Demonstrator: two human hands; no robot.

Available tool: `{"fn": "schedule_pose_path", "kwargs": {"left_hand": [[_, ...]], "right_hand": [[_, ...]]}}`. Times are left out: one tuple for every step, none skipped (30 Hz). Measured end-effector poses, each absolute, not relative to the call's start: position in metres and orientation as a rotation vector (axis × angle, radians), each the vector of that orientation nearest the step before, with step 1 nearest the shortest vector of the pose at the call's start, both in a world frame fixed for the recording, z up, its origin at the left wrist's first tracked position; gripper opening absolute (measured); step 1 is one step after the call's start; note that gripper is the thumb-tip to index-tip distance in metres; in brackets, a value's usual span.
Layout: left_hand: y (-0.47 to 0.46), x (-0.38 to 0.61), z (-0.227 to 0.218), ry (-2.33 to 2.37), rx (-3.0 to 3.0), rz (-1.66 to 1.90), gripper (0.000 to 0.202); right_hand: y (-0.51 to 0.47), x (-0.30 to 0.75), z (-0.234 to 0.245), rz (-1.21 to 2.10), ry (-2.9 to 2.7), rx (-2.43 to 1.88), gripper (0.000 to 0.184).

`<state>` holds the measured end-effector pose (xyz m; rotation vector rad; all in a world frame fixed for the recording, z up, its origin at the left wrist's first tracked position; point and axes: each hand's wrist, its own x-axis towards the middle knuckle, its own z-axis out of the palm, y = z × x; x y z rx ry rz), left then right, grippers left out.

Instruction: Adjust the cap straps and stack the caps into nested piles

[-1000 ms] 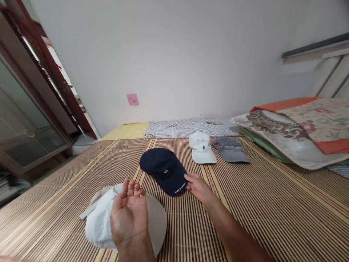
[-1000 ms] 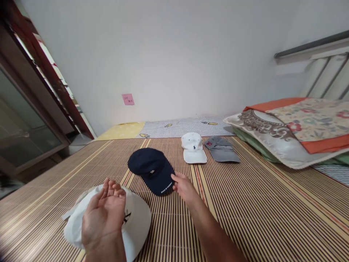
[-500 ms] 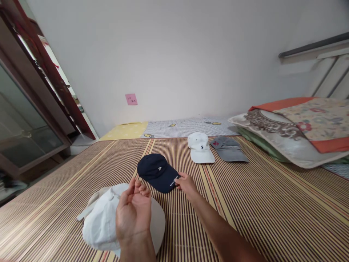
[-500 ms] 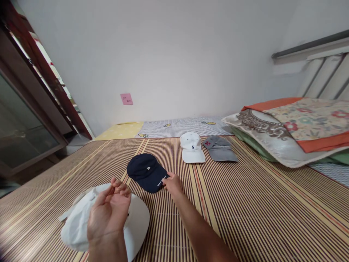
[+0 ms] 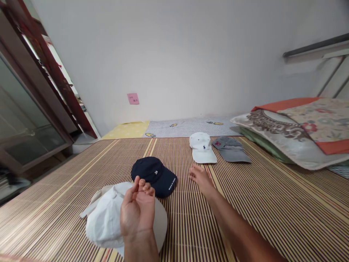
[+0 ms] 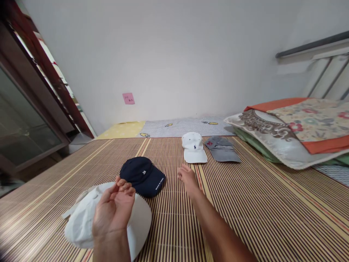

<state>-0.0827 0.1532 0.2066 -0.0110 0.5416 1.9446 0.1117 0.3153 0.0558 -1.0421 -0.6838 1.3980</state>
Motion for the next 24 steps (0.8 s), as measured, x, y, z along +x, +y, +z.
{"fn": "schedule_pose_path", "kwargs": {"left_hand": [[0.153,-0.082,0.206,0.541,-0.011,1.942,0.019],[0.154,-0.082,0.205,0.539,-0.009,1.938,0.019],[0.154,-0.082,0.204,0.536,-0.005,1.933,0.018],[0.154,-0.081,0.203,0.53,0.001,1.926,0.017],[0.155,-0.081,0.202,0.527,0.007,1.92,0.016],[0.155,-0.081,0.201,0.526,0.015,1.915,0.015],[0.156,-0.08,0.2,0.528,0.024,1.908,0.014],[0.157,-0.08,0.2,0.534,0.032,1.902,0.014],[0.158,-0.079,0.199,0.544,0.033,1.897,0.013],[0.159,-0.078,0.199,0.555,0.03,1.893,0.013],[0.16,-0.078,0.2,0.563,0.022,1.887,0.014],[0.16,-0.077,0.2,0.565,0.014,1.88,0.015],[0.161,-0.075,0.2,0.564,0.004,1.873,0.016],[0.161,-0.074,0.201,0.56,-0.003,1.865,0.017],[0.161,-0.073,0.201,0.555,-0.009,1.857,0.017],[0.161,-0.072,0.201,0.551,-0.014,1.85,0.018],[0.161,-0.071,0.201,0.551,-0.02,1.844,0.018],[0.161,-0.07,0.201,0.553,-0.026,1.841,0.019],[0.161,-0.068,0.201,0.557,-0.028,1.837,0.019],[0.161,-0.067,0.2,0.56,-0.025,1.834,0.019],[0.162,-0.066,0.199,0.565,-0.019,1.831,0.019],[0.163,-0.064,0.198,0.574,-0.01,1.826,0.018],[0.165,-0.062,0.196,0.583,0.0,1.819,0.017],[0.167,-0.06,0.193,0.598,0.011,1.807,0.016]], "right_hand": [[0.321,0.123,0.056,1.383,-0.637,-1.034,0.035],[0.327,0.134,0.057,1.374,-0.595,-1.023,0.033],[0.333,0.144,0.057,1.367,-0.557,-1.011,0.032],[0.338,0.152,0.058,1.366,-0.524,-0.998,0.031],[0.343,0.158,0.059,1.368,-0.497,-0.982,0.031],[0.347,0.163,0.061,1.373,-0.475,-0.963,0.03],[0.351,0.167,0.062,1.38,-0.457,-0.942,0.028],[0.355,0.17,0.063,1.387,-0.441,-0.922,0.024],[0.357,0.173,0.064,1.394,-0.426,-0.905,0.019],[0.359,0.175,0.065,1.398,-0.411,-0.894,0.014],[0.36,0.178,0.065,1.397,-0.396,-0.89,0.01],[0.359,0.181,0.064,1.39,-0.379,-0.894,0.008],[0.357,0.186,0.062,1.377,-0.361,-0.906,0.008],[0.353,0.191,0.06,1.356,-0.342,-0.923,0.008],[0.347,0.197,0.057,1.331,-0.323,-0.941,0.008],[0.34,0.204,0.054,1.302,-0.305,-0.958,0.007],[0.332,0.212,0.051,1.272,-0.288,-0.969,0.007],[0.324,0.22,0.049,1.245,-0.274,-0.973,0.008],[0.316,0.227,0.047,1.223,-0.261,-0.973,0.01],[0.308,0.234,0.046,1.207,-0.248,-0.969,0.014],[0.301,0.24,0.045,1.2,-0.236,-0.965,0.017],[0.295,0.245,0.045,1.202,-0.226,-0.96,0.02],[0.29,0.249,0.045,1.213,-0.218,-0.954,0.023],[0.285,0.252,0.045,1.233,-0.215,-0.948,0.025]]}}
